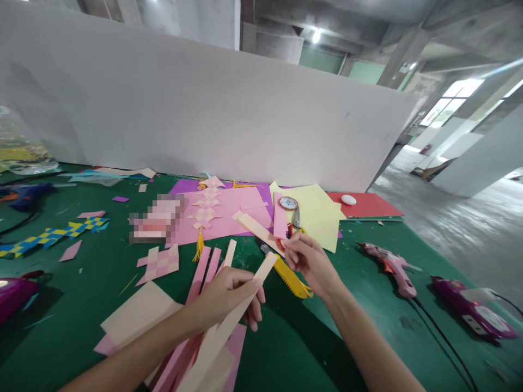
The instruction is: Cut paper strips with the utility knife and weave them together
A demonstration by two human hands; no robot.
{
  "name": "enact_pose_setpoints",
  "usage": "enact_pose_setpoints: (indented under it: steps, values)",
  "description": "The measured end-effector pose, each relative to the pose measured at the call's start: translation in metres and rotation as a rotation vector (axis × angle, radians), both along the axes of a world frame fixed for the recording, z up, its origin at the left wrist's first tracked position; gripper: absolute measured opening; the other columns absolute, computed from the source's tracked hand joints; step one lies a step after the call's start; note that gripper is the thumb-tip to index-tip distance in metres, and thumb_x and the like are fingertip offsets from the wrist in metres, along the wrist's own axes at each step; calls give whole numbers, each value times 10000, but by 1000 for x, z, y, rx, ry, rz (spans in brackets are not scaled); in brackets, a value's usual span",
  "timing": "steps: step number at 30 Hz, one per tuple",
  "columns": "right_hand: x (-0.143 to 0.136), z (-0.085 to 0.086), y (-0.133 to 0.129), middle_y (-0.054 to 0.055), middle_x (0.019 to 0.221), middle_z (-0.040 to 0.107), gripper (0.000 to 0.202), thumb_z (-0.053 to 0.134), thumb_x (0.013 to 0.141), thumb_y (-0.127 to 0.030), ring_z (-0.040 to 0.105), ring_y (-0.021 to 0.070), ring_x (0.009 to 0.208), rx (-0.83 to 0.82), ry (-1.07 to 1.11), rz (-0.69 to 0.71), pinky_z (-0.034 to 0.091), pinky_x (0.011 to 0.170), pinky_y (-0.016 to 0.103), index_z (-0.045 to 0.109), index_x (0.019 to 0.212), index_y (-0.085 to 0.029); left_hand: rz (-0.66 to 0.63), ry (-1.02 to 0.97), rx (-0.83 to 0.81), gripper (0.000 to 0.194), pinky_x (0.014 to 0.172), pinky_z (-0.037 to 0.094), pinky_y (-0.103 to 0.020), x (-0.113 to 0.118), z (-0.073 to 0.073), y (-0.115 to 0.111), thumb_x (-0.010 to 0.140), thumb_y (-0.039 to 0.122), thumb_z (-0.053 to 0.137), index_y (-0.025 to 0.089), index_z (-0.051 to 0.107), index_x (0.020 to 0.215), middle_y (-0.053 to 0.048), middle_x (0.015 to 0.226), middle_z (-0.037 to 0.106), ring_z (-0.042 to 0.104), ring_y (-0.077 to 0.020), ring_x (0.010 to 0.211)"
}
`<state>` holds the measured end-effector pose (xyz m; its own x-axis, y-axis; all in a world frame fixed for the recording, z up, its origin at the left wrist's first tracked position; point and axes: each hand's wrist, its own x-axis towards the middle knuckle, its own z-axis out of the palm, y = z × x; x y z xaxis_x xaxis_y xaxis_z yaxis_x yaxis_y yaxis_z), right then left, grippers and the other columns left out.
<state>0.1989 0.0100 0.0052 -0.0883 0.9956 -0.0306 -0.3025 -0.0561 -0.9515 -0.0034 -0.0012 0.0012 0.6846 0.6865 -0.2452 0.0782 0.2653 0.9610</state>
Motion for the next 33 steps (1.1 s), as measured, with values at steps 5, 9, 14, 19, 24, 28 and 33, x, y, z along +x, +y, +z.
enact_pose_setpoints:
  steps: [5, 9, 14, 19, 24, 28, 33]
  values:
    - [-3, -1, -3, -48, 520, 512, 175, 594, 812, -347, 496, 82, 432, -48, -188, 234, 268, 361, 174, 557, 770, -181, 28, 7, -23, 346, 499, 500, -246, 3, -2, -1, 878, 387, 491, 115, 593, 690, -51, 567, 655, 639, -155, 481]
    - [-7, -5, -5, -33, 488, 532, 195, 634, 775, -319, 499, 87, 431, -5, -307, 325, 304, 391, 189, 575, 689, -155, 21, -2, -33, 341, 491, 491, -233, 4, -2, -3, 875, 394, 495, 121, 587, 691, -46, 561, 655, 635, -149, 474]
    - [3, 0, -1, -50, 465, 494, 223, 637, 775, -278, 477, 79, 429, 3, -234, 237, 303, 433, 210, 527, 619, -161, -38, 18, -68, 303, 492, 488, -224, 4, 3, -4, 884, 326, 469, 122, 584, 692, -51, 580, 668, 629, -137, 471]
    - [18, 8, 0, -57, 447, 452, 235, 630, 780, -245, 459, 76, 422, 20, -216, 205, 260, 411, 206, 508, 597, -162, -182, -1, -119, 258, 474, 469, -214, 3, 9, -3, 877, 246, 443, 118, 598, 715, -48, 564, 659, 623, -137, 464]
    - [37, 15, 3, -58, 432, 421, 287, 645, 764, -226, 454, 83, 408, 29, -125, 77, 292, 422, 213, 474, 541, -170, -219, -11, -133, 248, 472, 462, -214, 2, 12, -3, 882, 224, 420, 124, 595, 737, -50, 577, 663, 626, -138, 473]
    - [49, 17, 5, -61, 437, 395, 293, 640, 762, -224, 429, 74, 400, 59, -65, 1, 278, 406, 206, 471, 529, -169, -264, -43, -129, 286, 475, 463, -216, 0, 9, -2, 903, 283, 413, 126, 591, 744, -60, 594, 668, 639, -146, 498]
    - [59, 18, 6, -67, 464, 374, 304, 643, 769, -229, 413, 64, 419, 92, -27, -75, 285, 406, 192, 451, 540, -173, -307, -39, -121, 301, 489, 473, -221, -2, 7, 1, 903, 329, 427, 124, 594, 760, -70, 623, 675, 648, -149, 517]
